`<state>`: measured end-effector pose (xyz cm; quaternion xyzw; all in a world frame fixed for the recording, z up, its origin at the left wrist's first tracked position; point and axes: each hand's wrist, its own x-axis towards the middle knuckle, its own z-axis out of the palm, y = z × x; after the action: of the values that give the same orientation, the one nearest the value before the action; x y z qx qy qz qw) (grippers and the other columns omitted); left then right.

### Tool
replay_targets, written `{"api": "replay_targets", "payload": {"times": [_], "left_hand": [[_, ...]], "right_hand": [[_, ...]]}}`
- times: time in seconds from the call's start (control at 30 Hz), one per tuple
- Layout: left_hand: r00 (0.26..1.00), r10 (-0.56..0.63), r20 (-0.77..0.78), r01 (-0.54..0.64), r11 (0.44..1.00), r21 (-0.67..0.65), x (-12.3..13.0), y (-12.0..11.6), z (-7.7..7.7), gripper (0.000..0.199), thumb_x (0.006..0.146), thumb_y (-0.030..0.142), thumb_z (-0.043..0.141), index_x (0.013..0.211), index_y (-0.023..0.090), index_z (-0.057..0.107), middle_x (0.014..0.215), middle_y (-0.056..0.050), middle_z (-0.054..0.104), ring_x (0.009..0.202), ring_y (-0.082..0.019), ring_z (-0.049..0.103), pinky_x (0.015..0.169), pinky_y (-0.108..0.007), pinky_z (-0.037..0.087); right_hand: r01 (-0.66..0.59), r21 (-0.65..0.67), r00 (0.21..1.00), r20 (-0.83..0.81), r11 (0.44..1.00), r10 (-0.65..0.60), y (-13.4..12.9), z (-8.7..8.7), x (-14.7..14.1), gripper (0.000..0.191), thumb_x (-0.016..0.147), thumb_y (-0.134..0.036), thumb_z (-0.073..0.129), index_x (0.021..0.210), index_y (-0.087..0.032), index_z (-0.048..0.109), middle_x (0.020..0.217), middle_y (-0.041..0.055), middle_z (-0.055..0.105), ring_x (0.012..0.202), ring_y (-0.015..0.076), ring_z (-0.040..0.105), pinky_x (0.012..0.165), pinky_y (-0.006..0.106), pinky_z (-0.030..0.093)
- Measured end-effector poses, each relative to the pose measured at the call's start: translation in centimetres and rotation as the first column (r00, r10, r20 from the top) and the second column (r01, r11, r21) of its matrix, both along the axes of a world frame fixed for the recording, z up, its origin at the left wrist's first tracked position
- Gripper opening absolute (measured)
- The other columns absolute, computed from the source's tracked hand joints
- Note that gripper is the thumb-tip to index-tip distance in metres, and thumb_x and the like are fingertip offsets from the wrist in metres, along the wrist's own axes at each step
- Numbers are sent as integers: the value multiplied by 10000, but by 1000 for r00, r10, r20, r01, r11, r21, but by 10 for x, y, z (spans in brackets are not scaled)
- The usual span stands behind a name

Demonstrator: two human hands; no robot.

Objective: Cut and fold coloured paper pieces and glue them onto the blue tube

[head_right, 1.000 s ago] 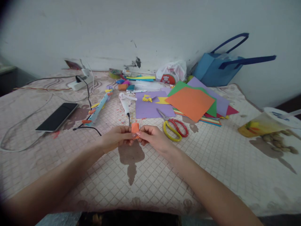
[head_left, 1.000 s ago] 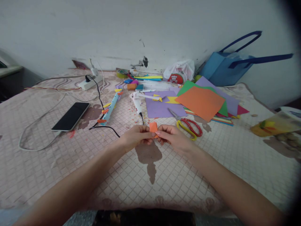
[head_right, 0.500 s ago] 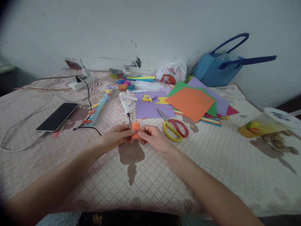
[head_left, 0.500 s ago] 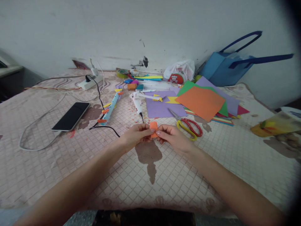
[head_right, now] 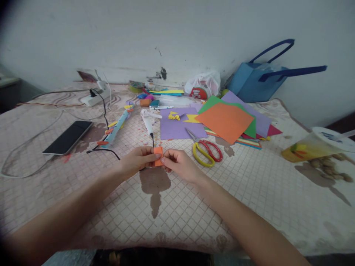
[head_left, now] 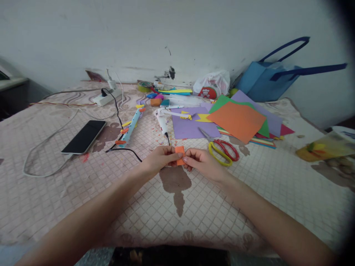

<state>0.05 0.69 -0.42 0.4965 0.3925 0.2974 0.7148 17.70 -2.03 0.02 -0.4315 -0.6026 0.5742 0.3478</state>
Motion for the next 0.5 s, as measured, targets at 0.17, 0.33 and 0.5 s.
{"api": "replay_targets", "payload": {"times": [0.17,0.33,0.5], "left_hand": [[1000,-4,-14,4,1000,6,0,0,1,266,691,377,713,756,131,635,676,-27,617,595,-83,510,598,-224,378],[999,7,-33,-7,1000,22,0,0,1,264,671,364,724,719,127,620,656,-15,599,569,-70,478,568,-212,351],[998,28,-60,-27,999,29,0,0,2,271,658,370,727,691,131,603,616,13,563,547,-60,465,550,-202,332]], "right_hand": [[1,-24,1000,-11,1000,-1,0,0,0,202,815,-355,591,717,-183,546,644,-24,559,561,90,490,558,253,402],[-1,-51,999,-43,999,-2,0,0,1,203,810,-357,604,725,-177,562,649,-24,568,563,87,501,567,250,404],[-3,-60,998,-68,998,-1,1,0,1,232,820,-373,598,718,-168,561,650,-20,566,560,81,505,555,239,405]]}}
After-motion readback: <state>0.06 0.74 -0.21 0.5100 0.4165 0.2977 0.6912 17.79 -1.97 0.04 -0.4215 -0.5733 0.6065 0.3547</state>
